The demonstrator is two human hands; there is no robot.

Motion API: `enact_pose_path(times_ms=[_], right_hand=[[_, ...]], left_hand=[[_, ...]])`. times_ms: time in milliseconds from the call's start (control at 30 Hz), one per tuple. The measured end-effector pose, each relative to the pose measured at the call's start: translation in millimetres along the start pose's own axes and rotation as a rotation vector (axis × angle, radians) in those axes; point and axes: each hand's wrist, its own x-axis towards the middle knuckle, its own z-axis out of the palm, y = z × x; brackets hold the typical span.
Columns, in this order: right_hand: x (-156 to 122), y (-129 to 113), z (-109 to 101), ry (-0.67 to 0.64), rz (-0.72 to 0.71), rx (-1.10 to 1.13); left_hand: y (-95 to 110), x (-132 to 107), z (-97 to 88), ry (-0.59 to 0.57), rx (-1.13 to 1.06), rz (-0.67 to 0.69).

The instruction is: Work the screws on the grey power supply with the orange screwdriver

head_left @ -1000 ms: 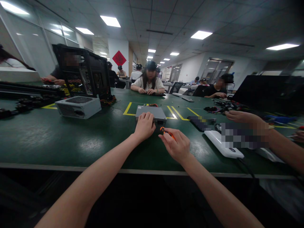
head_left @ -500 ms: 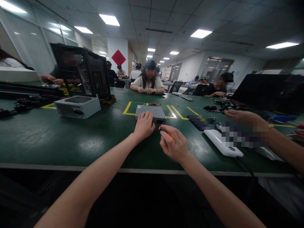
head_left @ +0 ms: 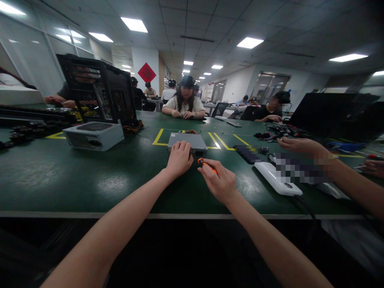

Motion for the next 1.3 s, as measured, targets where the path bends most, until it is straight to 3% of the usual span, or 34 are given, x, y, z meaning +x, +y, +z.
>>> enact_pose_path(times_ms=[400,800,967,1200,1300], right_hand=[[0.9,3.1,-3.6,0.031,0.038,-0.049],[-3.0,1.1,-1.2,-0.020,-0.055,0.141],[-0.9,-3.7,-5.3,-0.102,-0.083,0.221],[0.4,-1.4,-5.0,0.044,0.035,0.194],[0.8,-1.9,-6.6,0.015,0.026,0.233]], left_hand=[[0.4,-0.1,-1.9,-0.005,0.006,0.002],[-0.1,-0.5,-2.8,-0.002,0.015,0.010],[0.4,-0.2,-2.6,-0.009,0.002,0.001],[-0.2,-0.6,-1.1,0.006,0.007,0.004],[-1.3,-1.3,-0.1,0.024,0.016,0.018]])
